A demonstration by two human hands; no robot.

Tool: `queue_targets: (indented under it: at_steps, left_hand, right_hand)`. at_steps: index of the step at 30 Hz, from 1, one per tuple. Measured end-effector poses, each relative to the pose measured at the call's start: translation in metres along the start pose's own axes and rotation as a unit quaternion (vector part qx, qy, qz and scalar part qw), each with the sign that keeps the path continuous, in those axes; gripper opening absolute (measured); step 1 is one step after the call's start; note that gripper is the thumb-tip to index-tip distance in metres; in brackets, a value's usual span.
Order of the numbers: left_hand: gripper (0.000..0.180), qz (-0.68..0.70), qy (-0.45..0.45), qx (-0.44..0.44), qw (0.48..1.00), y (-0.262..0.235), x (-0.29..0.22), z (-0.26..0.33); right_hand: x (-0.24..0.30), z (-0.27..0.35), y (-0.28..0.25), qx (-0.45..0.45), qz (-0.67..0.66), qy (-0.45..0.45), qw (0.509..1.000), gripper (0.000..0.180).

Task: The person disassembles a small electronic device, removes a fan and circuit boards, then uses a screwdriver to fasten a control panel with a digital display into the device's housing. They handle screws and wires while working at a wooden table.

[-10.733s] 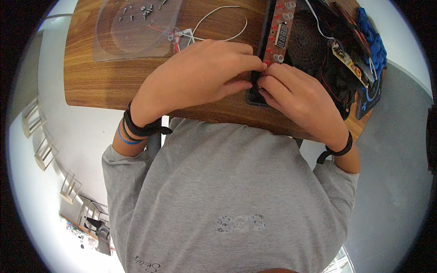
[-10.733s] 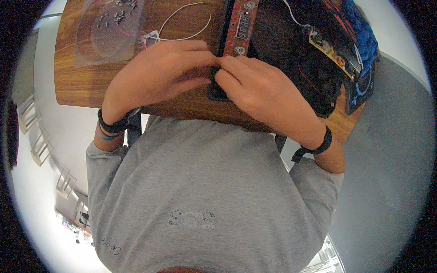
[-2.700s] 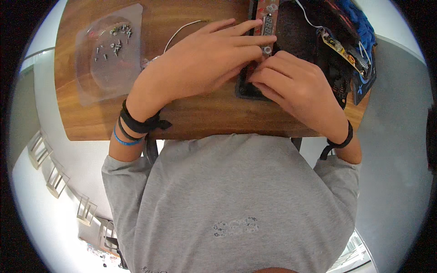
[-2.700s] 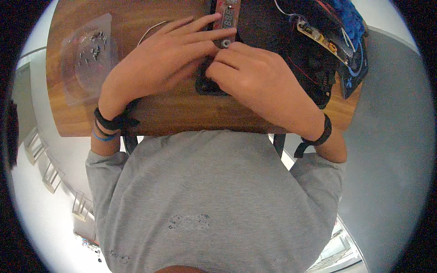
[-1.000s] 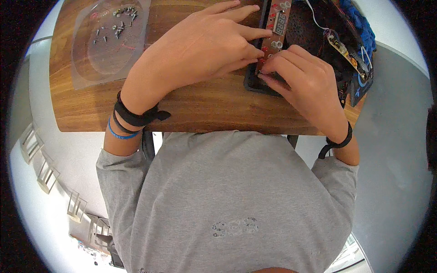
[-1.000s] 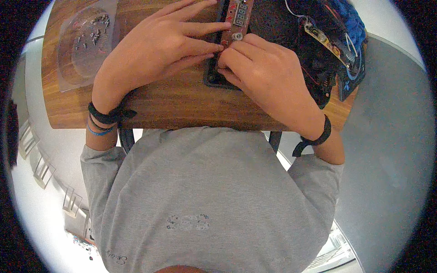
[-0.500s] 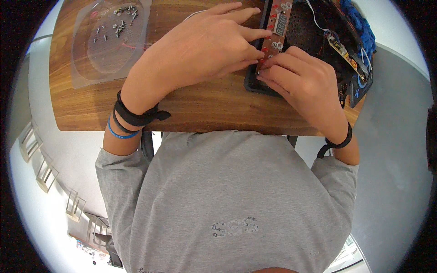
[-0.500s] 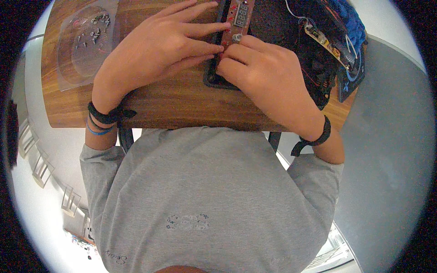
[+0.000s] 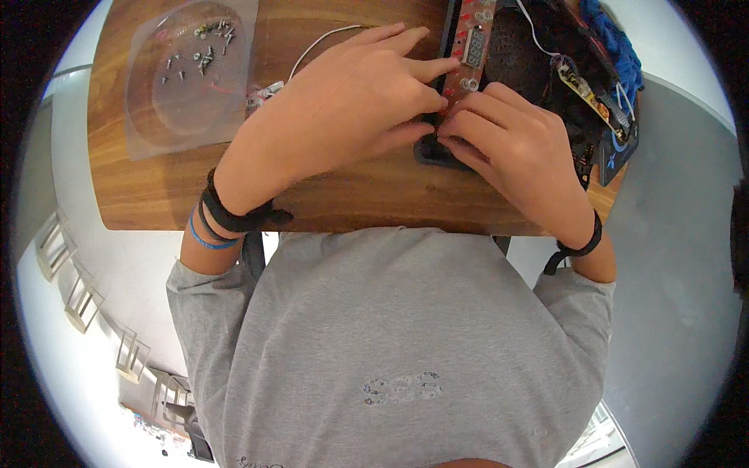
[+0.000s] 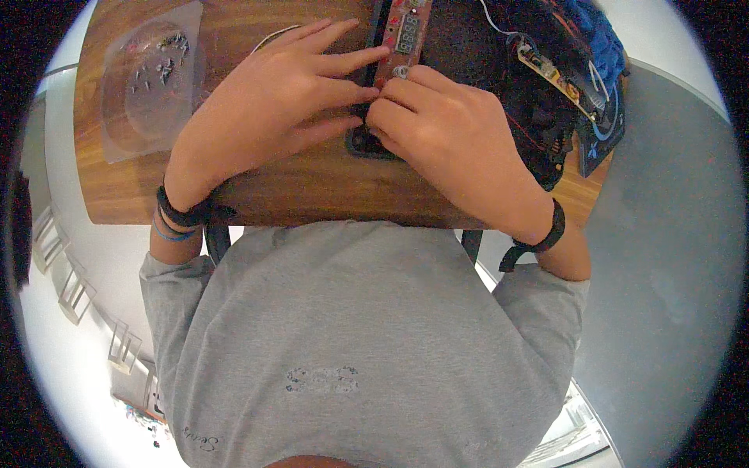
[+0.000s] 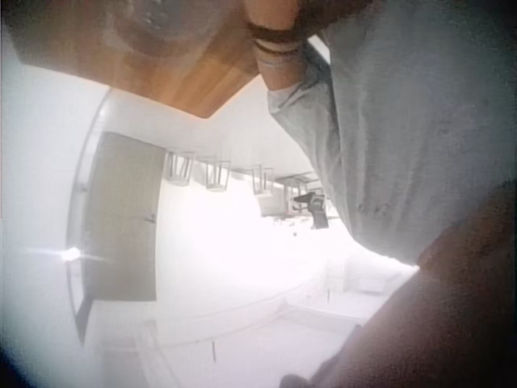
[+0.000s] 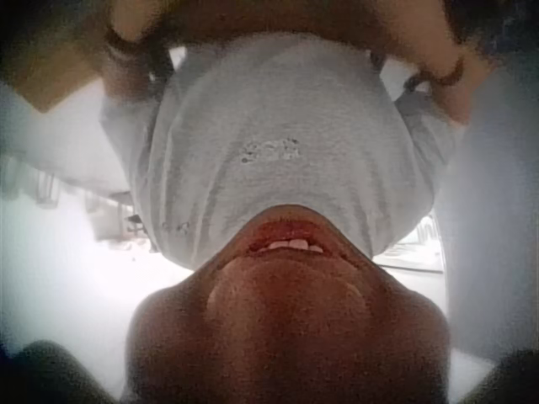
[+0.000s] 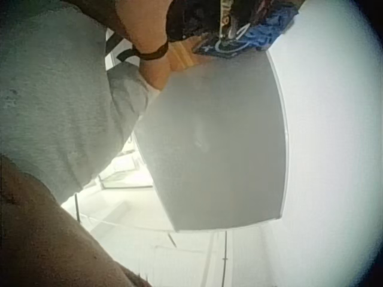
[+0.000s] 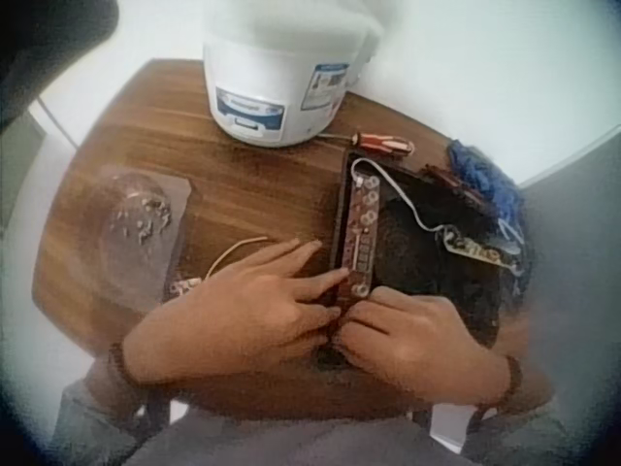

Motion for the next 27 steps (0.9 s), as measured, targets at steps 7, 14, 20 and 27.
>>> queue_targets:
  at_steps: [7, 14, 20, 27]
  left_hand:
    - [0.029, 0.069, -0.068, -0.033, 0.995, 0.000, -0.005, 0.000]
    - [0.028, 0.090, -0.110, -0.017, 0.990, -0.005, -0.010, -0.006]
    - [0.029, 0.074, -0.125, -0.002, 0.989, -0.004, -0.014, -0.007]
    - [0.029, 0.081, -0.138, 0.009, 0.987, -0.008, -0.015, -0.009]
  right_hand:
    - [-0.005, 0.002, 0.001, 0.005, -0.017, 0.010, 1.000, 0.015]
    - [-0.005, 0.004, -0.001, 0.021, -0.011, -0.001, 1.000, 0.013]
    - [-0.004, 0.005, -0.005, 0.007, -0.039, 0.006, 0.999, 0.015]
    - [-0.002, 0.010, -0.002, -0.014, -0.047, -0.001, 0.999, 0.015]
Point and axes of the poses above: each hand's wrist, its own z-axis away from the middle knuckle, its own y-axis out of the palm, x = y × z, the point moved 5 cm from there along -z, towards the middle knuckle, and after that the axes turned 12 degrees about -z, right-handed, at the moved point
